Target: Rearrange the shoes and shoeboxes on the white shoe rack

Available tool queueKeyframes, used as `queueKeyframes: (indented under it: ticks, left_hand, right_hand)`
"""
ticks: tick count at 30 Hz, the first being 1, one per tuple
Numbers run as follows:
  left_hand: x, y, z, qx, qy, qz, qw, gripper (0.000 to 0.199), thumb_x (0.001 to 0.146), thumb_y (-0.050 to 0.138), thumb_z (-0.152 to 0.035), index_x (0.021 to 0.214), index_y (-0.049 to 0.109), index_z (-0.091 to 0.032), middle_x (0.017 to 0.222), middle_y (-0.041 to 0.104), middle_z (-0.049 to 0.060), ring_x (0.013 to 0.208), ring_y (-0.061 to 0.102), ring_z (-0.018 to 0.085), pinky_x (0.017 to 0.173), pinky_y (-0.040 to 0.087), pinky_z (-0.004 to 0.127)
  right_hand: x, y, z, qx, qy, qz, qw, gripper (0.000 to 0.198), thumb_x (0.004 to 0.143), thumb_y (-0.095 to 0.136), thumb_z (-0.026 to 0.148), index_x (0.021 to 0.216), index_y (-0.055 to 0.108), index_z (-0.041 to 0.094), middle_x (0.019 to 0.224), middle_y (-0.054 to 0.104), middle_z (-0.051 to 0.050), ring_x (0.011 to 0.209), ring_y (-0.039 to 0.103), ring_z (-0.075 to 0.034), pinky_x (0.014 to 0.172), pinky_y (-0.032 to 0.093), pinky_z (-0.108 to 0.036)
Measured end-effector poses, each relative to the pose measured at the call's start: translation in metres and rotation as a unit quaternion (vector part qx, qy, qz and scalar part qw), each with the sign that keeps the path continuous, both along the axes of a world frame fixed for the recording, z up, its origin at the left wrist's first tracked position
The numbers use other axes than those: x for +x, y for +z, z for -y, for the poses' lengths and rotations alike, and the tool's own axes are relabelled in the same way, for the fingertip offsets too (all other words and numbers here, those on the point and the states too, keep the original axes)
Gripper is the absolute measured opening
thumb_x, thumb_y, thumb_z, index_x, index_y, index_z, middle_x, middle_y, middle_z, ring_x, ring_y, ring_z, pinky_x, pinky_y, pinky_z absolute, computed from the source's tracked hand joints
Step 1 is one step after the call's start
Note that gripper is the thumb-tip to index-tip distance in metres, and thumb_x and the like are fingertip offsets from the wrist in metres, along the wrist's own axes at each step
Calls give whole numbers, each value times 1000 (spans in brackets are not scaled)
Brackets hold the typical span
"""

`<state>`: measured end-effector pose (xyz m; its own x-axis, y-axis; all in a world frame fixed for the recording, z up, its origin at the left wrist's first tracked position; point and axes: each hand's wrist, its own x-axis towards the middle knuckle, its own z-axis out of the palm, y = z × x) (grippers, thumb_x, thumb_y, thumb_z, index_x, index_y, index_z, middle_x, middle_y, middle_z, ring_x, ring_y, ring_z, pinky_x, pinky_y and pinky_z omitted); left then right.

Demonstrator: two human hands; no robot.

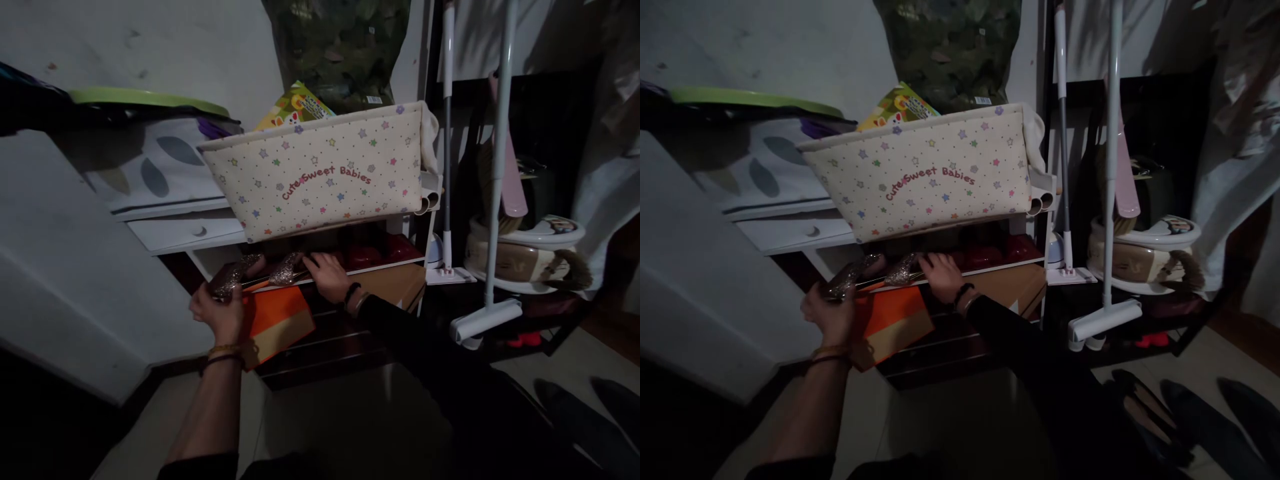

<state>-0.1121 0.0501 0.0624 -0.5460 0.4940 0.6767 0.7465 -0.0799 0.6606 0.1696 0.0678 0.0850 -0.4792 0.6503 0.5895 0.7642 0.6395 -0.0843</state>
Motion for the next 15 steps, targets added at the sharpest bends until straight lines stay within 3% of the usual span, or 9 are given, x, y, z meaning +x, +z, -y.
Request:
queueKeyframes:
  ticks: [2,4,8,11,15]
  left_hand:
    - [15,-10,20,58,16,5,998,63,81,73,-41,131,51,-8,142,47,22,140,41,39,121,29,58]
    - [37,-30,43,113,-18,-17,993,57,86,68,-41,132,54,-10,142,49,21,138,45,34,117,39,51]
    - [81,-89,78,82,-86,-53,992,44,89,67,-39,127,62,-16,139,53,18,137,49,33,118,39,53]
    - [101,-117,81,30,-148,-59,987,39,90,64,-38,124,63,-18,135,56,17,132,54,33,112,45,52]
    - [117,-124,67,-20,-181,-70,981,34,91,59,-38,118,62,-18,130,60,17,130,56,33,113,46,52]
  right_hand:
    - [12,-8,30,63,60,-37,996,46,99,47,10,144,56,15,147,57,-18,133,49,-28,112,42,-45]
    - [33,-24,64,102,142,-57,983,38,100,49,14,135,62,16,137,64,-15,126,54,-27,108,47,-44]
    - [95,-61,113,118,196,-103,968,39,95,51,9,131,63,17,118,72,-13,110,63,-25,97,54,-44]
    - [142,-74,117,108,123,-194,967,41,95,50,9,133,63,21,116,73,-12,110,66,-26,95,55,-48]
    - [187,-86,99,78,-56,-354,930,27,100,51,20,121,68,22,117,73,-13,112,68,-26,99,54,-47]
